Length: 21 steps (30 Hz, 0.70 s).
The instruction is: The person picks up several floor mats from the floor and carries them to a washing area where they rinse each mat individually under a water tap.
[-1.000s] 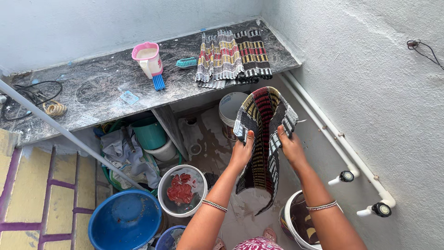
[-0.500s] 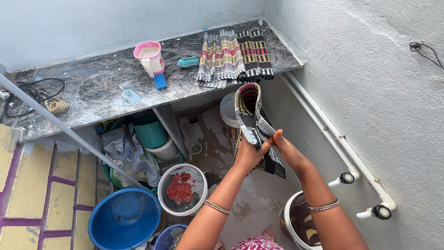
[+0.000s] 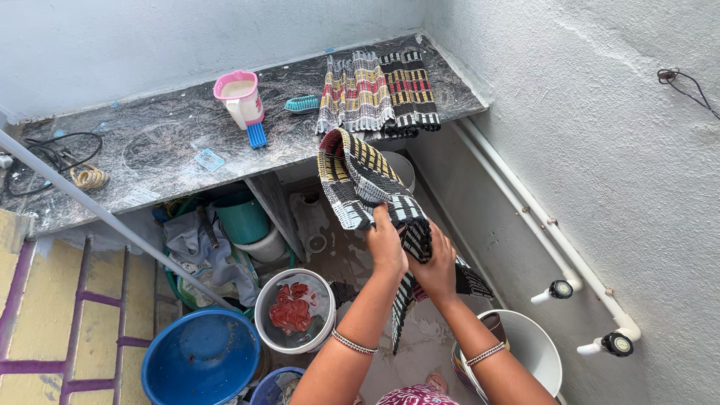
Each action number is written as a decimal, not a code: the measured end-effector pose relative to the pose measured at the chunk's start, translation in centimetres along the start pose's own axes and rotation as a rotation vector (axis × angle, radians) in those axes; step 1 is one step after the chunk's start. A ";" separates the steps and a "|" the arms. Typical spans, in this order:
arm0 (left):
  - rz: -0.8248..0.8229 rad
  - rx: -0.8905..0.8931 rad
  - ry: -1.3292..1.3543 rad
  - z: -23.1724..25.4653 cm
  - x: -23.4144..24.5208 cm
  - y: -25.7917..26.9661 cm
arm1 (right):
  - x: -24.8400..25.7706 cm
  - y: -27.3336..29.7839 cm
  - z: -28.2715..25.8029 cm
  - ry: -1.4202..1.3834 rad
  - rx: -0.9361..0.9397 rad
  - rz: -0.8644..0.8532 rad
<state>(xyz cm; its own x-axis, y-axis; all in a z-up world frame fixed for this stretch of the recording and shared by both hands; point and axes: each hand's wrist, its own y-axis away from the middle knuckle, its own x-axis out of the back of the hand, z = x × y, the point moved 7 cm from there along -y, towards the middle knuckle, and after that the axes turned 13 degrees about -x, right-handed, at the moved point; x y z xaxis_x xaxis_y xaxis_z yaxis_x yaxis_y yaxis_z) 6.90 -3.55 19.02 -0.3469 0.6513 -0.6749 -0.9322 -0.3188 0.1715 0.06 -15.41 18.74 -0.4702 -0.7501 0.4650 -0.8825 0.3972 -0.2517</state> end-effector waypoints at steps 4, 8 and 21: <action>-0.010 0.041 0.098 1.7 -1.0 1.6 | 0.1 -0.1 3.2 0.165 -0.039 0.182; -0.019 -0.031 0.241 5.5 -2.2 2.8 | 0.6 -0.5 5.0 0.180 -0.112 0.153; 0.094 -0.254 0.389 12.9 0.7 0.8 | 0.2 -2.0 5.2 0.186 0.048 0.132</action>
<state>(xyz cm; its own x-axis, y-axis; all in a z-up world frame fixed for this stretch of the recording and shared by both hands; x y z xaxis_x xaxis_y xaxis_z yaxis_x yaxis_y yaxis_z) 4.58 5.55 27.90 -0.3187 0.3208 -0.8919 -0.8271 -0.5537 0.0965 1.71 -19.10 14.88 -0.5784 -0.5814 0.5722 -0.8140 0.4565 -0.3591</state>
